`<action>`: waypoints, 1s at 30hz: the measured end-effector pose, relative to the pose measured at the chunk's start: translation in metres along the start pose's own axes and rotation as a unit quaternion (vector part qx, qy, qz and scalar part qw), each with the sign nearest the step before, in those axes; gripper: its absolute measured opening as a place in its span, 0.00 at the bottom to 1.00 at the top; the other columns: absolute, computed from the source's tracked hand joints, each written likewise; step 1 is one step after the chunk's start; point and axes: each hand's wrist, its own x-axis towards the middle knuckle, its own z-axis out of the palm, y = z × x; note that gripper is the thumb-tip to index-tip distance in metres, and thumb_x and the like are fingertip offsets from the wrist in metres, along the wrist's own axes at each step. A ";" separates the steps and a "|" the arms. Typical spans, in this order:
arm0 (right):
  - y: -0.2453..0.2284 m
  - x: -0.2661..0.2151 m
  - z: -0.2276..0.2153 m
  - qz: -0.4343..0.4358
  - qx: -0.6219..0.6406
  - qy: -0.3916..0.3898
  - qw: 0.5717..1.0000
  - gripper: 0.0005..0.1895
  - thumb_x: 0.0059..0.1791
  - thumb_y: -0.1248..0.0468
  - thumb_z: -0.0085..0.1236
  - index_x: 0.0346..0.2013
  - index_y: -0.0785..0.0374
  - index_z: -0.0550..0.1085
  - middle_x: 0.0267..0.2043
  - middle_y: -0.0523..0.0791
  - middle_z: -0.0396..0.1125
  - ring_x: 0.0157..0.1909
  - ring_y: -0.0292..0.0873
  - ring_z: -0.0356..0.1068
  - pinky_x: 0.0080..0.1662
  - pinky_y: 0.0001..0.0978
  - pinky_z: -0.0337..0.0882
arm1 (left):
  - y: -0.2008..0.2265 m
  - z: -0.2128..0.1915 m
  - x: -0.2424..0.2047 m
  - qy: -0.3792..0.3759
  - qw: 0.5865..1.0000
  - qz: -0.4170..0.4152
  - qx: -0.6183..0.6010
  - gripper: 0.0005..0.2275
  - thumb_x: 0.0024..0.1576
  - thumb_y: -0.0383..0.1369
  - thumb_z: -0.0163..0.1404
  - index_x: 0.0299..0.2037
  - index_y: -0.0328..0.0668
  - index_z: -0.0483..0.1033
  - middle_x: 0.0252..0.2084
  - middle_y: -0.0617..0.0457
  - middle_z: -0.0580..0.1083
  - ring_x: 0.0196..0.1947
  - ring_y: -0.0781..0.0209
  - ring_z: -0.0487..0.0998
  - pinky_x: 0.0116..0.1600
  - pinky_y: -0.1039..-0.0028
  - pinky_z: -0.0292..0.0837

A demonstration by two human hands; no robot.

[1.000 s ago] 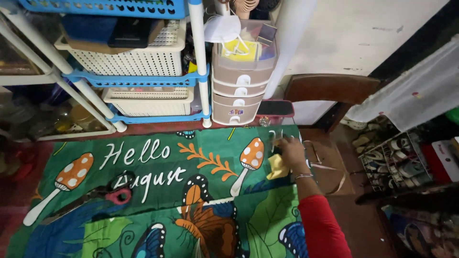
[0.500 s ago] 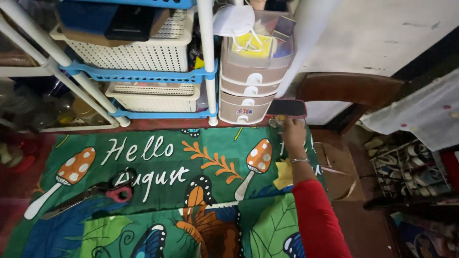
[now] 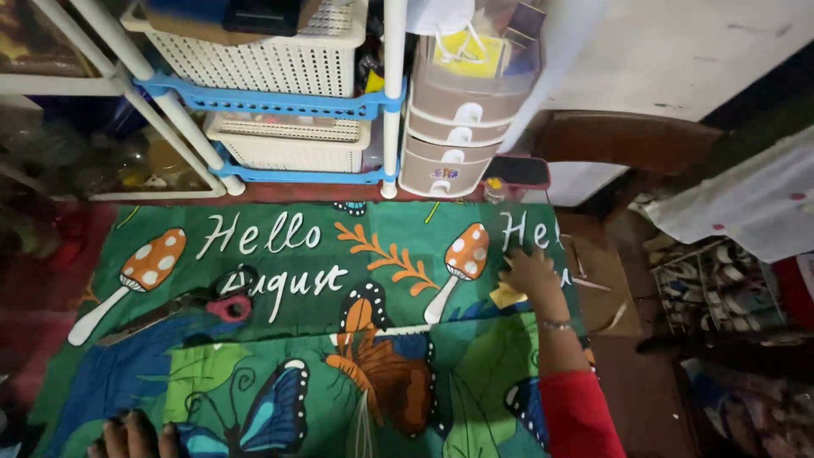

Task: Folding the edges of a large patterned fabric and securing them with pins and clips in preparation for sewing.

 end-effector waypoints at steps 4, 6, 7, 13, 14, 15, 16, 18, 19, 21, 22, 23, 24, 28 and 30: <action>0.024 0.023 0.029 -0.106 0.125 0.122 0.979 0.28 0.50 0.51 0.54 0.64 0.53 0.68 0.53 0.52 0.61 0.47 0.59 0.62 0.46 0.52 0.62 | 0.021 -0.011 -0.001 -0.090 0.983 -0.150 0.061 0.20 0.68 0.45 0.49 0.64 0.44 0.78 0.63 0.33 0.82 0.58 0.24 0.83 0.57 0.36 0.69; 0.038 0.030 0.051 -0.173 0.208 0.199 0.942 0.26 0.49 0.53 0.55 0.59 0.61 0.74 0.36 0.51 0.75 0.30 0.48 0.72 0.31 0.42 0.66 | 0.028 -0.022 -0.005 -0.150 0.952 -0.245 0.103 0.26 0.68 0.51 0.49 0.69 0.44 0.85 0.69 0.39 0.82 0.64 0.32 0.81 0.61 0.41 0.66; 0.035 0.014 0.052 -0.168 0.208 0.195 0.944 0.26 0.49 0.53 0.55 0.59 0.61 0.74 0.36 0.51 0.75 0.30 0.48 0.72 0.31 0.42 0.66 | 0.028 -0.029 -0.003 -0.155 0.953 -0.241 0.102 0.26 0.68 0.51 0.49 0.69 0.44 0.85 0.69 0.39 0.82 0.64 0.32 0.81 0.61 0.41 0.66; 0.088 -0.021 0.087 -0.227 0.245 0.294 0.896 0.33 0.50 0.56 0.61 0.68 0.60 0.66 0.63 0.56 0.63 0.65 0.56 0.62 0.63 0.48 0.64 | 0.018 -0.031 0.002 -0.242 0.920 -0.308 -0.023 0.30 0.67 0.51 0.41 0.73 0.41 0.73 0.75 0.33 0.69 0.71 0.24 0.67 0.57 0.23 0.56; 0.110 -0.029 0.100 -0.231 0.215 0.329 0.890 0.21 0.50 0.57 0.59 0.56 0.62 0.72 0.52 0.56 0.68 0.54 0.59 0.67 0.54 0.50 0.66 | 0.015 -0.027 0.000 -0.291 0.888 -0.349 -0.071 0.32 0.66 0.55 0.37 0.74 0.45 0.67 0.77 0.36 0.62 0.74 0.27 0.58 0.60 0.22 0.48; 0.132 -0.035 0.113 -0.235 0.185 0.364 0.882 0.13 0.51 0.58 0.56 0.44 0.65 0.78 0.40 0.56 0.74 0.43 0.62 0.72 0.45 0.52 0.69 | 0.012 -0.023 -0.002 -0.337 0.849 -0.388 -0.119 0.34 0.64 0.58 0.33 0.76 0.50 0.61 0.79 0.39 0.56 0.76 0.29 0.50 0.63 0.21 0.40; 0.149 -0.050 0.120 -0.235 0.184 0.365 0.882 0.13 0.51 0.58 0.56 0.44 0.65 0.78 0.40 0.56 0.74 0.43 0.62 0.72 0.45 0.52 0.69 | 0.008 -0.022 0.001 -0.337 0.849 -0.388 -0.120 0.34 0.64 0.58 0.33 0.76 0.50 0.61 0.79 0.39 0.56 0.76 0.29 0.50 0.63 0.21 0.40; 0.182 -0.076 0.133 -0.097 0.164 0.296 0.936 0.23 0.49 0.57 0.56 0.57 0.60 0.77 0.55 0.55 0.73 0.56 0.61 0.71 0.56 0.51 0.69 | 0.002 -0.017 0.009 -0.354 0.784 -0.476 -0.184 0.38 0.54 0.62 0.43 0.73 0.52 0.64 0.79 0.44 0.54 0.77 0.35 0.45 0.66 0.24 0.28; 0.187 -0.084 0.135 -0.097 0.165 0.298 0.935 0.23 0.49 0.57 0.56 0.57 0.60 0.77 0.55 0.55 0.73 0.56 0.61 0.71 0.56 0.51 0.69 | 0.002 -0.013 0.006 -0.353 0.784 -0.476 -0.185 0.38 0.54 0.62 0.43 0.73 0.52 0.64 0.79 0.44 0.54 0.77 0.35 0.45 0.66 0.24 0.28; 0.201 -0.099 0.136 0.036 0.196 0.215 0.956 0.27 0.52 0.53 0.54 0.64 0.58 0.72 0.65 0.58 0.64 0.62 0.65 0.65 0.55 0.58 0.69 | 0.003 -0.002 0.007 -0.316 0.844 -0.423 -0.097 0.29 0.54 0.61 0.50 0.60 0.56 0.81 0.69 0.44 0.70 0.60 0.25 0.64 0.60 0.39 0.53; 0.200 -0.100 0.137 0.040 0.196 0.219 0.955 0.27 0.52 0.53 0.54 0.64 0.58 0.72 0.65 0.58 0.64 0.62 0.65 0.65 0.55 0.58 0.69 | 0.003 0.000 0.014 -0.315 0.844 -0.422 -0.102 0.29 0.54 0.61 0.50 0.60 0.56 0.81 0.69 0.44 0.70 0.60 0.25 0.64 0.60 0.39 0.53; 0.199 -0.101 0.137 0.026 0.190 0.226 0.955 0.20 0.52 0.54 0.53 0.54 0.62 0.75 0.52 0.59 0.68 0.52 0.65 0.68 0.48 0.58 0.69 | 0.003 0.002 0.021 -0.340 0.841 -0.408 -0.107 0.27 0.57 0.59 0.50 0.59 0.56 0.81 0.61 0.40 0.72 0.55 0.26 0.68 0.52 0.37 0.61; 0.202 -0.103 0.134 0.016 0.184 0.237 0.954 0.18 0.51 0.55 0.53 0.44 0.66 0.78 0.40 0.60 0.72 0.42 0.65 0.71 0.41 0.57 0.69 | 0.006 0.008 0.032 -0.363 0.837 -0.391 -0.117 0.25 0.59 0.58 0.50 0.59 0.56 0.80 0.54 0.35 0.73 0.50 0.26 0.71 0.44 0.35 0.70; 0.196 -0.090 0.132 0.033 0.184 0.335 0.923 0.22 0.45 0.52 0.58 0.55 0.46 0.79 0.55 0.61 0.69 0.49 0.70 0.70 0.48 0.58 0.71 | -0.006 0.002 0.081 -0.405 0.776 -0.424 -0.234 0.21 0.62 0.48 0.48 0.52 0.41 0.84 0.47 0.35 0.81 0.49 0.29 0.80 0.48 0.43 0.74; 0.177 -0.098 0.117 0.098 0.180 0.255 0.945 0.26 0.46 0.47 0.58 0.55 0.52 0.79 0.55 0.59 0.69 0.55 0.69 0.69 0.57 0.61 0.70 | -0.015 0.008 0.089 -0.513 0.673 -0.479 -0.234 0.28 0.57 0.54 0.46 0.65 0.52 0.74 0.56 0.28 0.77 0.55 0.22 0.76 0.56 0.40 0.69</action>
